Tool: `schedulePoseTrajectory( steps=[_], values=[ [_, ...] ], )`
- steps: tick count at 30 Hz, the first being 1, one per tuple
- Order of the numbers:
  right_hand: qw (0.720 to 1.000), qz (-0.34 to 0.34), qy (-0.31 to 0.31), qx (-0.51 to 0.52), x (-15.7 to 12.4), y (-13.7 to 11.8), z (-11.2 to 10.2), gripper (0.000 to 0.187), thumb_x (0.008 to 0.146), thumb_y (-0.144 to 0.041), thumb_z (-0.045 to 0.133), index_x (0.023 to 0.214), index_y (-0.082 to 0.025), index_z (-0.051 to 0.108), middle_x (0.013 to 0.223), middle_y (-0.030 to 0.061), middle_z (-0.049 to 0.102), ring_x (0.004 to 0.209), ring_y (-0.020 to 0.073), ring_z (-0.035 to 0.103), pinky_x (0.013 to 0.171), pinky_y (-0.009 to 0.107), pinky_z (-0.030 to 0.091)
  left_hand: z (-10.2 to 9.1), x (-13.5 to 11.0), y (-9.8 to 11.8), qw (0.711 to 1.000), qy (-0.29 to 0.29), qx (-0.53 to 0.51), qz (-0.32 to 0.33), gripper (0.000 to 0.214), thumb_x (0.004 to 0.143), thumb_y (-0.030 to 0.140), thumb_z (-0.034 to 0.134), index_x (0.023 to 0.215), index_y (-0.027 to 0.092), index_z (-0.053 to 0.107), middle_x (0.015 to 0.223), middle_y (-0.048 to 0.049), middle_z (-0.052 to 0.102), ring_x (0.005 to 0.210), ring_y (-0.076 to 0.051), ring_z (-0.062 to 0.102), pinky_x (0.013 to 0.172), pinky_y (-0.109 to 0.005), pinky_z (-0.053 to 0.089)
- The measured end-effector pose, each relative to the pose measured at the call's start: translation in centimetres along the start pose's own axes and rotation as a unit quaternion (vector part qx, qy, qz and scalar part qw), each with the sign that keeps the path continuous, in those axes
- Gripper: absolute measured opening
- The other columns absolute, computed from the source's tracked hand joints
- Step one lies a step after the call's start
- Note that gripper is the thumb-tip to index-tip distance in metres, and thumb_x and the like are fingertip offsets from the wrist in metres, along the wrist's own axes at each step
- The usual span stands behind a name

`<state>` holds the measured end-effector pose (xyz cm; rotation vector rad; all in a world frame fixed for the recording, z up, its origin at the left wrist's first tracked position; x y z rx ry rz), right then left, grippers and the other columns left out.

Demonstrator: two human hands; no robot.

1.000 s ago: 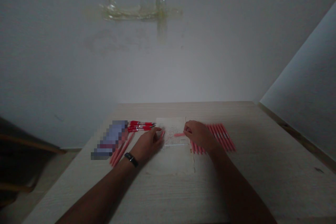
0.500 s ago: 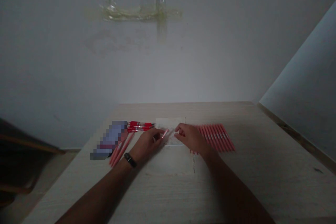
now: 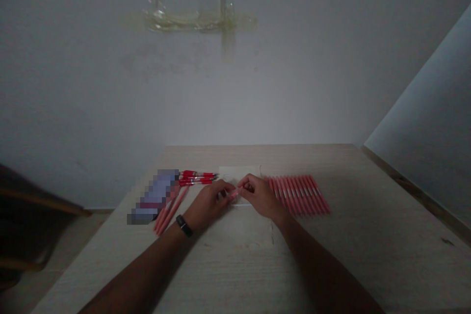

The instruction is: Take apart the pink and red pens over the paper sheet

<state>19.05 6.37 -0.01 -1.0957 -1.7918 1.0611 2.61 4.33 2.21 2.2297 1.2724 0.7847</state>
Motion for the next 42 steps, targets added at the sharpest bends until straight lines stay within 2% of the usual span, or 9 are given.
schedulePoseTrajectory(
  steps=[4, 9, 14, 18, 24, 31, 42],
  values=[
    [0.999, 0.006, 0.040, 0.028, 0.1, 0.4, -1.0, 0.022, 0.086, -0.040, 0.065, 0.092, -0.019, 0.062, 0.077, -0.0008, 0.060, 0.071, 0.0146, 0.056, 0.064, 0.025, 0.042, -0.2, 0.0, -1.0, 0.999, 0.029, -0.003, -0.027, 0.028, 0.089, 0.033, 0.063, 0.112, 0.017, 0.067, 0.097, -0.0068, 0.070, 0.076, -0.016, 0.062, 0.070, -0.028, 0.048],
    [0.998, 0.012, 0.043, 0.038, 0.1, 0.6, -1.1, 0.021, 0.085, -0.038, 0.067, 0.092, -0.019, 0.062, 0.077, -0.0015, 0.060, 0.071, 0.0140, 0.056, 0.063, 0.024, 0.041, 0.1, 0.0, -1.4, 0.998, 0.037, -0.031, -0.028, 0.029, 0.090, 0.030, 0.062, 0.116, 0.017, 0.065, 0.099, -0.0060, 0.069, 0.073, -0.014, 0.061, 0.067, -0.026, 0.048],
    [0.998, -0.002, 0.031, 0.046, 0.0, 0.2, -0.7, 0.023, 0.086, -0.041, 0.066, 0.092, -0.019, 0.062, 0.076, -0.0017, 0.059, 0.070, 0.0136, 0.055, 0.063, 0.024, 0.041, -0.1, 0.0, -0.9, 0.998, 0.038, -0.043, -0.017, 0.030, 0.089, 0.027, 0.061, 0.117, 0.016, 0.065, 0.099, -0.0065, 0.069, 0.071, -0.013, 0.061, 0.067, -0.026, 0.049],
    [0.999, 0.008, 0.025, 0.048, 0.0, 0.1, -0.6, 0.026, 0.085, -0.044, 0.067, 0.091, -0.019, 0.062, 0.074, -0.0019, 0.058, 0.069, 0.0136, 0.055, 0.061, 0.024, 0.040, -0.2, 0.0, -1.0, 0.998, 0.037, -0.039, -0.034, 0.029, 0.089, 0.027, 0.062, 0.116, 0.017, 0.065, 0.095, -0.0064, 0.071, 0.072, -0.015, 0.062, 0.067, -0.026, 0.048],
    [0.998, 0.016, -0.003, 0.056, -0.1, 0.2, -0.2, 0.028, 0.083, -0.044, 0.070, 0.090, -0.019, 0.063, 0.074, -0.0012, 0.060, 0.068, 0.0135, 0.056, 0.058, 0.023, 0.040, -0.5, 0.1, -1.1, 0.999, 0.047, -0.010, -0.024, 0.023, 0.090, 0.031, 0.063, 0.106, 0.018, 0.071, 0.089, -0.0060, 0.072, 0.075, -0.017, 0.062, 0.068, -0.027, 0.045],
    [0.999, 0.028, -0.001, 0.039, 0.0, 1.1, -0.5, 0.022, 0.083, -0.037, 0.071, 0.091, -0.018, 0.065, 0.081, 0.0023, 0.067, 0.076, 0.0159, 0.062, 0.064, 0.025, 0.045, -1.1, 0.1, -0.8, 0.998, 0.060, 0.015, -0.002, 0.020, 0.092, 0.031, 0.061, 0.102, 0.018, 0.073, 0.090, -0.0066, 0.070, 0.080, -0.018, 0.060, 0.072, -0.028, 0.044],
    [0.994, 0.047, -0.065, 0.068, -0.2, 1.8, 1.0, 0.016, 0.081, -0.025, 0.072, 0.094, -0.018, 0.065, 0.081, -0.0002, 0.066, 0.076, 0.0148, 0.062, 0.070, 0.027, 0.047, -0.7, 0.1, -0.8, 0.997, 0.067, -0.033, 0.000, 0.023, 0.090, 0.024, 0.060, 0.111, 0.018, 0.069, 0.093, -0.0057, 0.068, 0.076, -0.016, 0.059, 0.070, -0.027, 0.046]
  ],
)
Point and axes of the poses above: each hand's wrist, its own x-axis towards the middle knuckle, its own z-axis out of the palm, y = z × x, the point moved 6 cm from there along x, towards the middle knuckle
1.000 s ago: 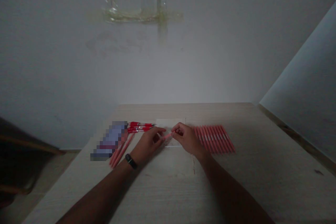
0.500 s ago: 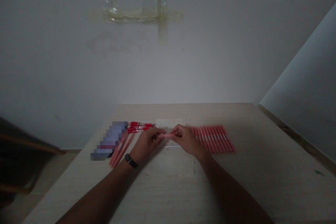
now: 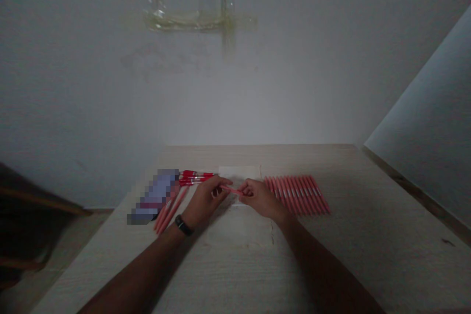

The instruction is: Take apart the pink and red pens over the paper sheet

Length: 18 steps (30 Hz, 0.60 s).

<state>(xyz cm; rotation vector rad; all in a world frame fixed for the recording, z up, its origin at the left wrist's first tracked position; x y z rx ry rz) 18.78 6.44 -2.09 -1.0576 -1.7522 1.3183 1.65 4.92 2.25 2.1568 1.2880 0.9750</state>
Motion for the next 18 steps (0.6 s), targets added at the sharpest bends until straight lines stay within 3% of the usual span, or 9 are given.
schedulePoseTrajectory(
  steps=[12, 18],
  values=[
    [1.000, -0.006, 0.008, -0.027, 0.0, -0.4, -0.8, 0.018, 0.080, -0.028, 0.071, 0.095, -0.019, 0.065, 0.085, 0.0024, 0.068, 0.078, 0.0158, 0.063, 0.070, 0.027, 0.048, -0.3, 0.1, 0.0, 1.000, 0.008, 0.012, -0.013, 0.017, 0.088, 0.022, 0.059, 0.101, 0.016, 0.068, 0.090, -0.0059, 0.069, 0.077, -0.017, 0.060, 0.070, -0.028, 0.046],
    [1.000, -0.013, 0.023, -0.015, -0.1, -0.5, -1.2, 0.018, 0.083, -0.025, 0.066, 0.100, -0.019, 0.064, 0.084, 0.0025, 0.069, 0.076, 0.0158, 0.066, 0.066, 0.026, 0.049, 0.2, 0.0, -0.2, 0.999, -0.021, 0.035, -0.002, 0.021, 0.087, 0.023, 0.061, 0.105, 0.017, 0.070, 0.091, -0.0067, 0.070, 0.080, -0.018, 0.062, 0.070, -0.028, 0.045]
  ],
)
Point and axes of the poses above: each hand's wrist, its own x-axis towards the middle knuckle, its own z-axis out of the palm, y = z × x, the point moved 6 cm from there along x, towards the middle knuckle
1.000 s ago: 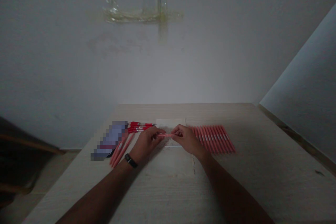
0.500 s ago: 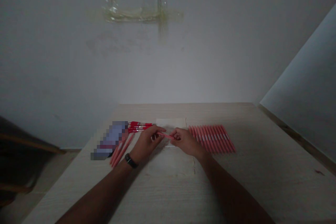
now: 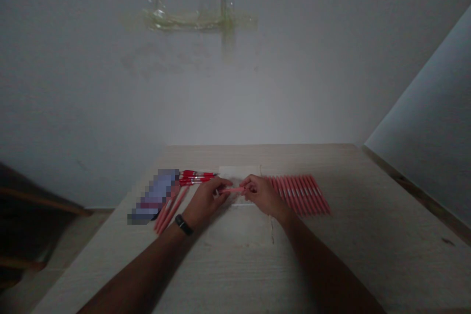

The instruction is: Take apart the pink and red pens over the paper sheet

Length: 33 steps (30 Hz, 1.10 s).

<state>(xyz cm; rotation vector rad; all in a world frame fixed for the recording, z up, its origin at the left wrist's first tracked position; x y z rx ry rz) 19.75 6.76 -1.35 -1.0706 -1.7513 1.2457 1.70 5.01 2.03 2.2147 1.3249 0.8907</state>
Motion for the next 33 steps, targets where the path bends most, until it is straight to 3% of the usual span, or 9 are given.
schedulePoseTrajectory(
  steps=[6, 13, 18, 23, 28, 33],
  values=[
    [0.995, -0.016, 0.030, -0.097, -0.2, -0.8, -0.6, 0.010, 0.087, -0.023, 0.062, 0.097, -0.019, 0.064, 0.078, 0.0015, 0.070, 0.070, 0.0149, 0.066, 0.061, 0.023, 0.046, 0.3, -0.1, 0.1, 1.000, -0.028, 0.003, -0.009, 0.019, 0.088, 0.026, 0.059, 0.100, 0.017, 0.072, 0.091, -0.0066, 0.072, 0.082, -0.019, 0.063, 0.071, -0.028, 0.044],
    [0.965, -0.045, 0.059, -0.253, -0.5, -1.9, -1.2, 0.009, 0.092, -0.027, 0.062, 0.092, -0.021, 0.069, 0.080, 0.0016, 0.071, 0.074, 0.0158, 0.066, 0.066, 0.024, 0.044, 0.4, -0.1, -0.2, 0.999, -0.023, 0.018, -0.017, 0.016, 0.084, 0.020, 0.061, 0.095, 0.018, 0.073, 0.086, -0.0047, 0.072, 0.079, -0.018, 0.062, 0.070, -0.027, 0.042],
    [0.951, -0.042, 0.058, -0.302, -0.6, -2.0, -1.6, 0.012, 0.093, -0.029, 0.062, 0.091, -0.020, 0.070, 0.081, 0.0025, 0.072, 0.072, 0.0162, 0.065, 0.063, 0.024, 0.040, 0.2, 0.0, -0.2, 1.000, -0.012, 0.019, -0.019, 0.011, 0.078, 0.015, 0.065, 0.087, 0.017, 0.072, 0.084, -0.0048, 0.069, 0.078, -0.018, 0.060, 0.069, -0.027, 0.042],
    [0.943, -0.049, 0.063, -0.323, -0.5, -2.3, -2.0, 0.013, 0.092, -0.030, 0.066, 0.087, -0.020, 0.072, 0.081, 0.0019, 0.072, 0.074, 0.0158, 0.065, 0.066, 0.025, 0.039, 0.3, 0.0, -0.5, 0.999, 0.003, 0.026, -0.020, 0.014, 0.077, 0.015, 0.068, 0.090, 0.017, 0.072, 0.084, -0.0052, 0.067, 0.075, -0.017, 0.058, 0.066, -0.026, 0.041],
    [0.933, -0.066, 0.076, -0.345, -0.6, -2.9, -2.3, 0.010, 0.091, -0.027, 0.067, 0.086, -0.019, 0.071, 0.086, 0.0025, 0.068, 0.078, 0.0155, 0.063, 0.068, 0.025, 0.040, 1.0, -0.2, -1.4, 0.998, -0.003, 0.028, -0.057, 0.019, 0.083, 0.030, 0.069, 0.097, 0.017, 0.071, 0.078, -0.0037, 0.068, 0.068, -0.016, 0.058, 0.061, -0.026, 0.039],
    [0.936, -0.067, 0.079, -0.336, -0.6, -2.6, -2.2, 0.006, 0.090, -0.019, 0.066, 0.084, -0.019, 0.066, 0.085, 0.0011, 0.065, 0.076, 0.0141, 0.061, 0.067, 0.024, 0.040, 1.0, -0.2, -1.8, 0.996, 0.005, 0.042, -0.079, 0.026, 0.085, 0.044, 0.067, 0.088, 0.019, 0.072, 0.074, -0.0032, 0.068, 0.066, -0.016, 0.058, 0.060, -0.026, 0.037]
  ],
)
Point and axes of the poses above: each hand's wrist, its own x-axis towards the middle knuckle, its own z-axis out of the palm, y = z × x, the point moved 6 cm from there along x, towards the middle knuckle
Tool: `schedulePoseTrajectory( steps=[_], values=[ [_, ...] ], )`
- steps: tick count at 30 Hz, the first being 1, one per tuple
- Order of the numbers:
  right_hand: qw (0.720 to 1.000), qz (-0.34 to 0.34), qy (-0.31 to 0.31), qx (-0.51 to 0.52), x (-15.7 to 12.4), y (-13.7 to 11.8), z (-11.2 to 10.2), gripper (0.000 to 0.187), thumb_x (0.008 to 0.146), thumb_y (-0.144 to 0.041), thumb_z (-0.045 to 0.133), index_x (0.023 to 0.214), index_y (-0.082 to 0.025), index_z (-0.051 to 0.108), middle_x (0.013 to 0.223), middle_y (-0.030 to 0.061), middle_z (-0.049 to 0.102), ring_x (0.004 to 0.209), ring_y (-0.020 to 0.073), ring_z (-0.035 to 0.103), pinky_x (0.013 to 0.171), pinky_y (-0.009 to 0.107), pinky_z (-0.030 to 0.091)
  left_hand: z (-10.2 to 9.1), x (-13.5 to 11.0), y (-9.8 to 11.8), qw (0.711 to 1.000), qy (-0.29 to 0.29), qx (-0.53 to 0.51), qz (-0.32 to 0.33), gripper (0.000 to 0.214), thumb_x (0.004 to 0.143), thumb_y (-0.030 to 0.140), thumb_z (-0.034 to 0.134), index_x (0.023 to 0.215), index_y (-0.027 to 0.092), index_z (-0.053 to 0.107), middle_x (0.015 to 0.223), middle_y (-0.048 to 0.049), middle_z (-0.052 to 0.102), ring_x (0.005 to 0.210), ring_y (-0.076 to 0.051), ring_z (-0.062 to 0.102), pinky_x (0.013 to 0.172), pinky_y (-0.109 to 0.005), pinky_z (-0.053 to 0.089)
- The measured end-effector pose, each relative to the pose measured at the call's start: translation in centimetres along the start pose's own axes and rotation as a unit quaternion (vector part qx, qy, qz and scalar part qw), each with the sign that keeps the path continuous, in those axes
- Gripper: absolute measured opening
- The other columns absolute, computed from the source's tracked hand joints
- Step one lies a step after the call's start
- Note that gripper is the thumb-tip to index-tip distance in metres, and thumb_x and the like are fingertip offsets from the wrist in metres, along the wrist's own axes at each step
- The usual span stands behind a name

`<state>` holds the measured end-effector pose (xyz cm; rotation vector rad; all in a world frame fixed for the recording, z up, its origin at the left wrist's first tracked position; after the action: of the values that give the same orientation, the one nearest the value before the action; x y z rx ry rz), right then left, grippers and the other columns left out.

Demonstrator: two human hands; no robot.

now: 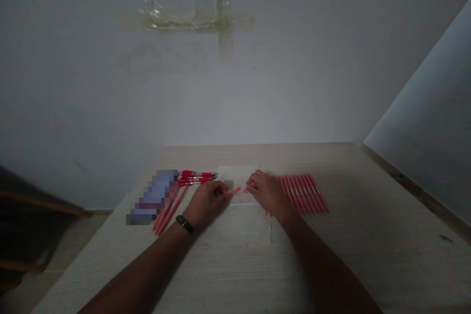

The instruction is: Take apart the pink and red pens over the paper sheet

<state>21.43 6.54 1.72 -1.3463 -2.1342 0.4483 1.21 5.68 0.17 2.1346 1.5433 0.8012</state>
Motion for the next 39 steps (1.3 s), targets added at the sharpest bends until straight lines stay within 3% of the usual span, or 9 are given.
schedulePoseTrajectory(
  steps=[6, 18, 25, 29, 34, 39],
  values=[
    [0.999, -0.004, 0.001, 0.032, -0.1, 0.1, 0.3, 0.004, 0.087, -0.017, 0.068, 0.086, -0.019, 0.065, 0.083, 0.0001, 0.064, 0.074, 0.0136, 0.061, 0.065, 0.023, 0.040, 0.5, 0.1, -0.4, 1.000, -0.028, 0.001, -0.011, 0.026, 0.085, 0.043, 0.066, 0.084, 0.018, 0.071, 0.073, -0.0034, 0.069, 0.065, -0.016, 0.058, 0.058, -0.025, 0.036],
    [0.999, -0.028, -0.021, 0.037, -0.2, -0.5, 0.9, 0.003, 0.089, -0.018, 0.066, 0.086, -0.018, 0.064, 0.083, 0.0015, 0.066, 0.077, 0.0153, 0.061, 0.068, 0.025, 0.043, 1.0, -0.2, -0.7, 1.000, -0.019, 0.018, 0.007, 0.023, 0.081, 0.038, 0.070, 0.091, 0.018, 0.071, 0.078, -0.0039, 0.069, 0.068, -0.016, 0.058, 0.060, -0.025, 0.038],
    [0.998, -0.018, -0.038, 0.049, -0.2, -1.1, 1.2, 0.005, 0.088, -0.014, 0.063, 0.088, -0.018, 0.065, 0.081, 0.0018, 0.066, 0.075, 0.0155, 0.061, 0.069, 0.026, 0.044, 0.2, -0.2, 1.0, 0.999, -0.002, 0.002, 0.053, 0.030, 0.092, 0.046, 0.059, 0.093, 0.019, 0.071, 0.086, -0.0063, 0.067, 0.075, -0.017, 0.059, 0.066, -0.027, 0.042],
    [0.995, -0.021, -0.057, 0.074, -0.3, -1.8, 2.0, 0.002, 0.089, -0.017, 0.064, 0.088, -0.018, 0.065, 0.085, 0.0027, 0.068, 0.076, 0.0150, 0.062, 0.068, 0.025, 0.045, 0.1, -0.3, 2.2, 0.994, -0.020, -0.024, 0.105, 0.021, 0.092, 0.038, 0.061, 0.094, 0.020, 0.073, 0.089, -0.0061, 0.066, 0.082, -0.018, 0.059, 0.072, -0.027, 0.043],
    [0.989, -0.023, -0.070, 0.125, -0.6, -2.6, 2.6, 0.007, 0.088, -0.014, 0.064, 0.094, -0.019, 0.063, 0.088, 0.0020, 0.068, 0.076, 0.0140, 0.062, 0.069, 0.023, 0.045, 0.3, -0.4, 2.3, 0.993, -0.035, -0.018, 0.111, 0.013, 0.090, 0.026, 0.062, 0.083, 0.018, 0.070, 0.086, -0.0056, 0.065, 0.081, -0.018, 0.058, 0.072, -0.027, 0.042],
    [0.995, -0.029, -0.065, 0.062, -0.4, -2.1, 1.5, 0.007, 0.088, -0.012, 0.061, 0.086, -0.018, 0.062, 0.082, 0.0009, 0.065, 0.074, 0.0143, 0.059, 0.067, 0.024, 0.042, 0.3, -0.4, 2.0, 0.994, -0.021, -0.013, 0.107, 0.012, 0.090, 0.025, 0.062, 0.083, 0.018, 0.069, 0.085, -0.0048, 0.063, 0.079, -0.017, 0.057, 0.071, -0.027, 0.041]
  ],
)
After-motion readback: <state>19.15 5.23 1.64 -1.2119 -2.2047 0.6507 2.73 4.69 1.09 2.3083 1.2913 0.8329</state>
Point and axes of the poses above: each hand's wrist, its own x-axis towards the middle knuckle, its own z-axis out of the palm, y = z × x, the point moved 6 cm from there along x, towards the middle knuckle
